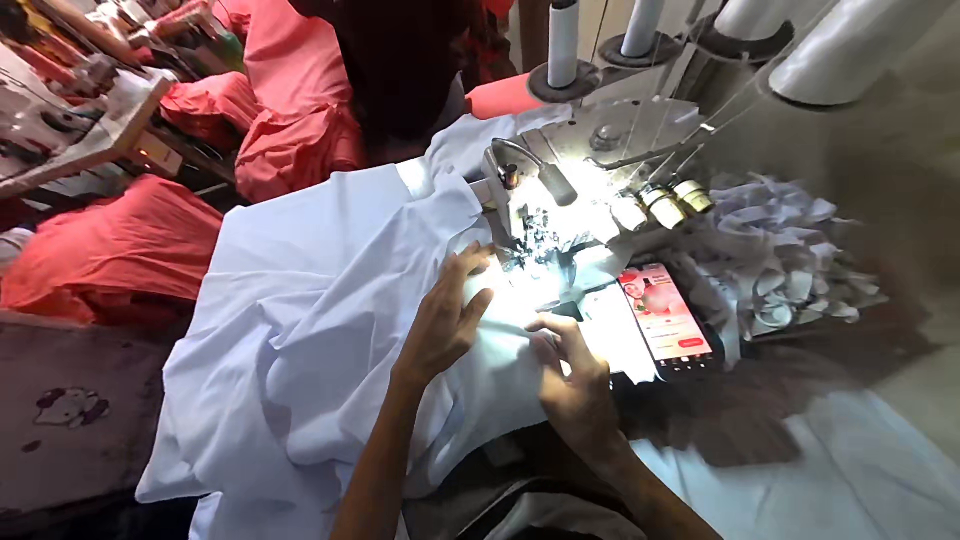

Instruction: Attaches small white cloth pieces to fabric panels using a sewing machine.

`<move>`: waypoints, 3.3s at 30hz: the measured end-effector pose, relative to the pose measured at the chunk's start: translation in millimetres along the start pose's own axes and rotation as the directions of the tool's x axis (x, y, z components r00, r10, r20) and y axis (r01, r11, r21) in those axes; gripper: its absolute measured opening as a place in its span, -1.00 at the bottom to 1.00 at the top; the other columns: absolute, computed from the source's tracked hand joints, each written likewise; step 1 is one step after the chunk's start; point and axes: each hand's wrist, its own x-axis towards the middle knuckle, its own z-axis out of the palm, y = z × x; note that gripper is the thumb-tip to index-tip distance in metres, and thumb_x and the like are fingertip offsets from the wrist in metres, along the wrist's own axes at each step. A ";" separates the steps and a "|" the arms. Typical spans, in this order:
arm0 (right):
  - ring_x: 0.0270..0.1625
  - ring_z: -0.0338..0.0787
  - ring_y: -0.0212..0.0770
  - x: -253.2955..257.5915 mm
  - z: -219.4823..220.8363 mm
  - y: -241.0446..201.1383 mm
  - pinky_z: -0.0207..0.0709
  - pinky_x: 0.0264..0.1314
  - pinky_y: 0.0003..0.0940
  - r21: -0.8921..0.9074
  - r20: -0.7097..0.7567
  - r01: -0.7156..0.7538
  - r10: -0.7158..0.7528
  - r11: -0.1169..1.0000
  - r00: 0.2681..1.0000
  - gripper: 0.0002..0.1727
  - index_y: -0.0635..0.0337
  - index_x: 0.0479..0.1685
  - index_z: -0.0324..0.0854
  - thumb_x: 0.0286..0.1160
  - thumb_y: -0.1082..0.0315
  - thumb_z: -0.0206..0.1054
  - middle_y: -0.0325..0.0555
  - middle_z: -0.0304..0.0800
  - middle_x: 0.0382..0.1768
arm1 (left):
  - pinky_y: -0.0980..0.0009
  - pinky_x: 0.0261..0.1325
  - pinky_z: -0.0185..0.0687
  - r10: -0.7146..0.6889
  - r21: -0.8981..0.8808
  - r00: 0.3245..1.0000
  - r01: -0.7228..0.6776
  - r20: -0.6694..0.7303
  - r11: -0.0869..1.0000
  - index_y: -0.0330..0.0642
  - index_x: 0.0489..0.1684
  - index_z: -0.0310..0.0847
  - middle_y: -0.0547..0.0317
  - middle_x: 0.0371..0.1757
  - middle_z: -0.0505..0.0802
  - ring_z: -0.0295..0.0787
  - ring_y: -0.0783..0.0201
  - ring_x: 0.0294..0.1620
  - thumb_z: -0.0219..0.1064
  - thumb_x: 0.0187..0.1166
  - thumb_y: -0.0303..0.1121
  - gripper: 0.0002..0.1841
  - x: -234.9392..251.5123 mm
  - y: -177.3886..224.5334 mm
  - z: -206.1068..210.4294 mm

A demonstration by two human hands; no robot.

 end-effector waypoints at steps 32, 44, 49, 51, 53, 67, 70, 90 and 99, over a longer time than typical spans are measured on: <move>-0.37 0.73 -0.58 38.3 -24.8 28.1 0.65 -0.31 -0.70 0.208 0.010 -0.221 0.224 0.953 0.974 -0.72 0.22 0.12 0.74 0.49 0.50 0.26 -0.28 0.84 -0.26 | -0.01 0.88 -0.03 0.100 0.287 0.984 -0.140 0.148 0.948 0.03 0.49 0.67 0.18 0.65 0.61 0.24 0.17 0.82 -0.04 0.73 -0.27 -0.53 38.4 -1.4 -8.6; -0.19 0.82 -0.53 23.9 -22.5 33.8 0.74 -0.15 -0.67 0.284 0.004 -0.162 0.168 0.945 0.986 -0.79 0.34 0.04 0.66 0.46 0.57 0.32 -0.17 0.85 -0.10 | 0.12 0.83 0.20 0.227 0.342 0.900 -0.360 0.373 0.868 -0.06 0.53 0.62 0.16 0.66 0.60 0.33 0.17 0.78 0.00 0.84 -0.20 -0.56 16.3 3.4 -54.4; -0.19 0.82 -0.53 31.9 -26.1 26.8 0.73 -0.15 -0.67 0.277 0.013 -0.171 0.174 0.945 0.985 -0.75 0.33 0.10 0.65 0.48 0.55 0.30 -0.18 0.85 -0.10 | 0.07 0.81 0.18 0.197 0.356 0.924 -0.314 0.329 0.880 0.15 0.55 0.62 0.14 0.64 0.59 0.32 0.14 0.77 -0.06 0.84 -0.09 -0.54 21.6 5.6 -42.6; -0.21 0.82 -0.52 33.2 -27.0 28.8 0.74 -0.16 -0.66 0.266 0.009 -0.174 0.179 0.948 0.984 -0.73 0.32 0.10 0.66 0.45 0.57 0.28 -0.17 0.86 -0.10 | 0.07 0.76 0.24 0.183 0.386 0.935 -0.297 0.304 0.874 0.21 0.56 0.62 0.12 0.60 0.61 0.35 0.11 0.73 -0.07 0.83 -0.08 -0.53 26.2 5.9 -35.0; -0.21 0.82 -0.53 34.5 -27.5 32.3 0.74 -0.16 -0.65 0.252 -0.001 -0.177 0.183 0.952 0.983 -0.71 0.31 0.09 0.69 0.42 0.58 0.25 -0.18 0.87 -0.11 | 0.08 0.75 0.23 0.161 0.406 0.943 -0.275 0.292 0.871 0.26 0.59 0.59 0.12 0.60 0.60 0.35 0.09 0.71 -0.08 0.82 -0.08 -0.53 30.9 6.6 -28.3; -0.11 0.83 -0.44 29.3 -33.0 39.7 0.75 -0.07 -0.58 0.302 0.047 -0.188 0.183 0.935 0.982 -0.73 0.32 0.08 0.69 0.43 0.54 0.27 -0.14 0.85 -0.07 | 0.09 0.77 0.22 0.142 0.383 0.958 -0.232 0.249 0.894 0.17 0.57 0.61 0.13 0.60 0.62 0.35 0.11 0.74 -0.03 0.81 -0.17 -0.55 30.1 8.2 -23.7; -0.09 0.85 -0.47 25.3 -34.8 35.4 0.76 -0.02 -0.62 0.308 0.058 -0.202 0.194 0.930 0.979 -0.76 0.34 0.07 0.70 0.46 0.52 0.30 -0.14 0.87 -0.07 | 0.13 0.73 0.33 0.200 0.326 0.944 -0.282 0.263 0.902 -0.03 0.45 0.67 0.12 0.51 0.70 0.45 0.15 0.67 0.05 0.78 -0.26 -0.60 26.5 8.5 -32.0; -0.15 0.80 -0.64 18.0 -42.9 23.4 0.70 -0.01 -0.69 0.358 0.082 -0.259 0.246 0.897 0.966 -0.77 0.19 -0.14 0.79 0.62 0.44 0.17 -0.42 0.87 -0.24 | 0.47 0.06 0.76 0.288 -0.201 0.951 -0.262 0.112 0.944 -0.26 -0.21 0.79 0.23 -0.19 0.85 0.79 0.46 -0.09 0.37 0.61 -0.43 -0.89 35.9 56.8 -27.8; -0.52 0.57 -0.81 11.3 -50.6 36.4 0.50 -0.42 -0.82 0.171 0.117 -0.247 0.230 0.954 0.966 -0.77 0.06 -0.53 0.71 0.46 0.22 0.40 -0.61 0.65 -0.60 | 0.25 0.33 0.67 0.171 0.123 0.985 -0.169 -0.007 0.978 -0.23 0.10 0.77 0.10 0.10 0.86 0.77 0.22 0.20 0.36 0.61 -0.39 -0.78 27.1 8.8 -30.9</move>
